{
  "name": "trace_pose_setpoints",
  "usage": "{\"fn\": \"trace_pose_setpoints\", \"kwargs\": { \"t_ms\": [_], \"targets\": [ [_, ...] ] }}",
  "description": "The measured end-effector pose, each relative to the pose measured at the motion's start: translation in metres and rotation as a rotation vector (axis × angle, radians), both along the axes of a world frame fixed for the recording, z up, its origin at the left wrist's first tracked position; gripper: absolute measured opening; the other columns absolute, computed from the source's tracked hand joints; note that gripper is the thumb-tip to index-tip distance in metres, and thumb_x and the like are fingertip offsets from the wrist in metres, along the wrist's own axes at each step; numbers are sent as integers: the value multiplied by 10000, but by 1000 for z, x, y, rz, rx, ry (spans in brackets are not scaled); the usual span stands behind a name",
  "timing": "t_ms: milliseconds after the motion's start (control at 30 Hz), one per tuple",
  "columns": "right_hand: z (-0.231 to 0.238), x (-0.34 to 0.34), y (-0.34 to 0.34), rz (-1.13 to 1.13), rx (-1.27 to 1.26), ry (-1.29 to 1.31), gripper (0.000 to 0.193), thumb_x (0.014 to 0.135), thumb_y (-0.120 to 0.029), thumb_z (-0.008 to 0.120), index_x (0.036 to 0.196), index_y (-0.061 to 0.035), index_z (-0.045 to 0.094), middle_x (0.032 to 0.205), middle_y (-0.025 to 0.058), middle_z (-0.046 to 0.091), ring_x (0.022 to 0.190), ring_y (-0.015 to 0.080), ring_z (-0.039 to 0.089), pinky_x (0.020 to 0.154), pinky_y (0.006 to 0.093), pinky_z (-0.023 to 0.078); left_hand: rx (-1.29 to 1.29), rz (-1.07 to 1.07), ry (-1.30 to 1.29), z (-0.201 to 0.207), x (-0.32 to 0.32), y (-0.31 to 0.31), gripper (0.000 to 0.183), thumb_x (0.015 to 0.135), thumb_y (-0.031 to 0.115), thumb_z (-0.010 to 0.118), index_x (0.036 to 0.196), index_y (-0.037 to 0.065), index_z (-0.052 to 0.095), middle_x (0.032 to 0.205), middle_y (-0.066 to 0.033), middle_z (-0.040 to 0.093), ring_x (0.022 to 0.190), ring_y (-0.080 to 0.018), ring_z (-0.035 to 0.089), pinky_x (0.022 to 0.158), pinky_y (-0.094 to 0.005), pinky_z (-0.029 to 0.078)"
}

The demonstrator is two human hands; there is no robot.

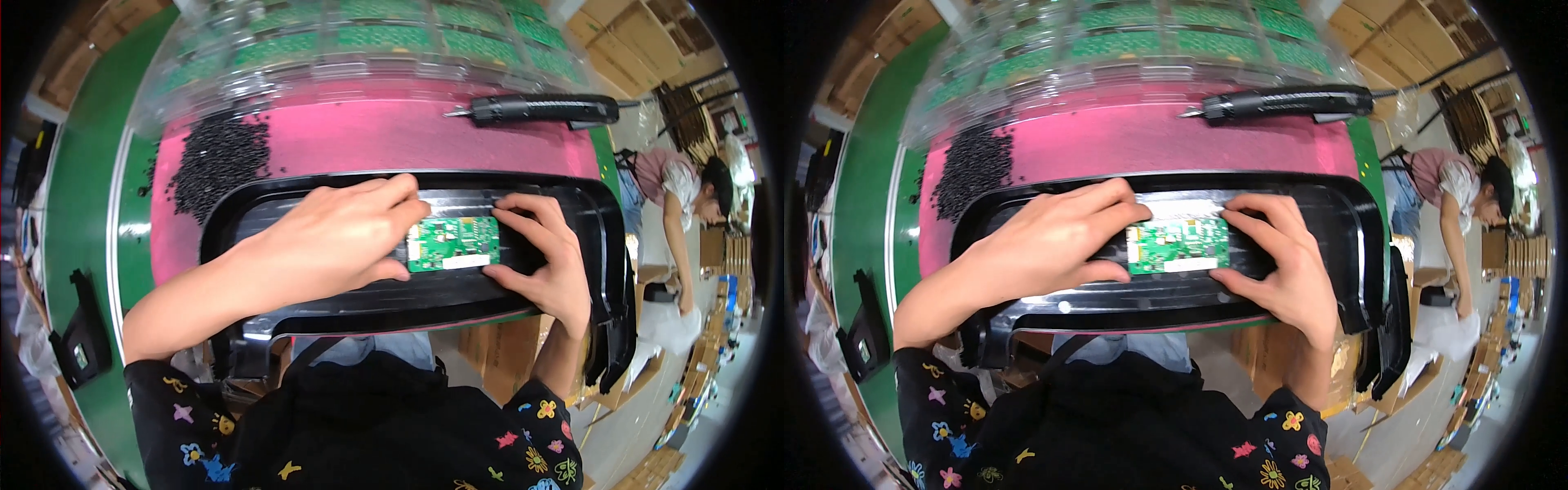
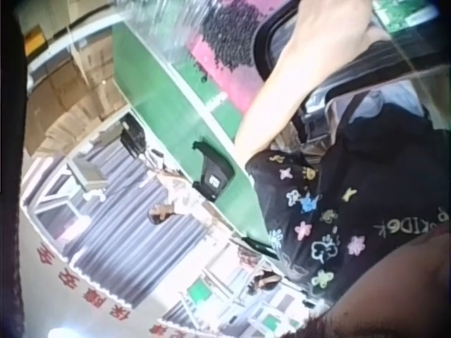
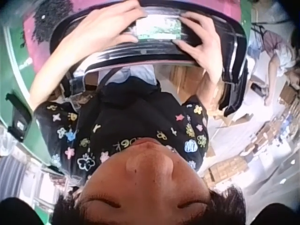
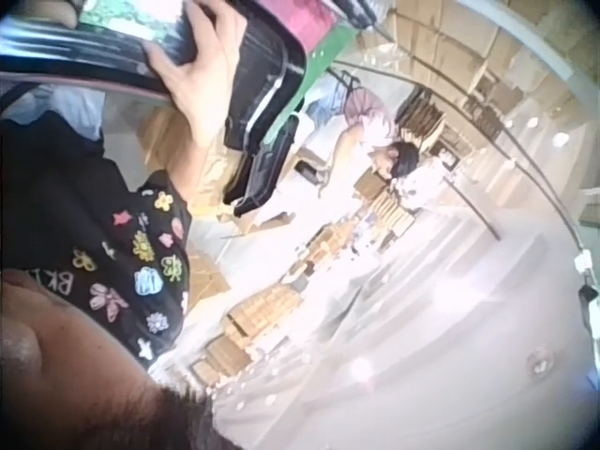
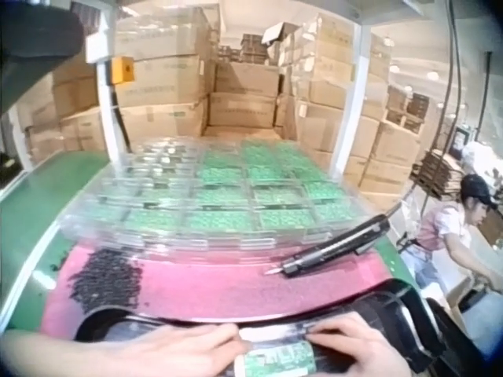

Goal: Assembling an electronic device by attaching a circuit board into a plastic housing using an electric screwdriver.

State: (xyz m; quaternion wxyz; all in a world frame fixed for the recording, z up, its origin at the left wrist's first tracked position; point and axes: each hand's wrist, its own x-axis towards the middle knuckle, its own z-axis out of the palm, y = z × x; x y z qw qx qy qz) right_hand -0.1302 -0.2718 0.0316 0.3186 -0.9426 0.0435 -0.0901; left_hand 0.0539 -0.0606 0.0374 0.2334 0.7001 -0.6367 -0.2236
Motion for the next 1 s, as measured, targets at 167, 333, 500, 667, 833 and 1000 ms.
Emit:
{"fn": "trace_pose_setpoints", "kwargs": {
  "t_ms": [167,333,500,667,833,1000],
  "targets": [
    [8,-1,2,-35,58,-2,624,552,-74,825,1142,4,638,1186,143,601,1120,305,561,977,386,437,-375,103,-62,12,12,10,283,806,101,722,1052,3,622,960,-90,625,827,-297,654,677,-374,547],
    [7,-21,-23,-349,82,-260,471,768,-92,700,1213,7,586,1240,95,535,1168,197,464,985,309,348,-405,399,-348,23,67,32,237,763,10,714,993,6,656,907,-114,658,774,-301,656,702,-369,524],
    [22,6,-80,-495,86,-282,501,895,-35,612,1382,-60,496,1179,39,503,833,86,397,807,210,380,233,549,-377,4,90,75,447,629,61,818,1044,36,654,1039,-122,644,1049,-320,602,887,-411,484],
    [17,29,-152,-554,109,64,520,964,-275,604,1447,-194,429,1136,48,573,835,88,504,744,232,432,205,564,-282,-5,97,67,311,646,7,782,935,24,668,936,-156,673,961,-337,637,805,-428,513],
    [10,64,-150,-653,410,-41,380,953,-202,635,1287,-121,473,1058,45,547,821,94,554,666,227,491,16,593,-311,-23,102,65,106,695,-12,699,797,8,679,760,-198,668,773,-368,674,691,-437,534],
    [-7,116,-96,-281,625,-767,458,981,-81,561,1355,-5,308,1392,200,483,1250,272,529,1075,360,392,-113,611,-427,-26,105,75,130,772,40,561,727,-23,666,750,-237,657,749,-366,694,638,-449,571]
  ]
}}
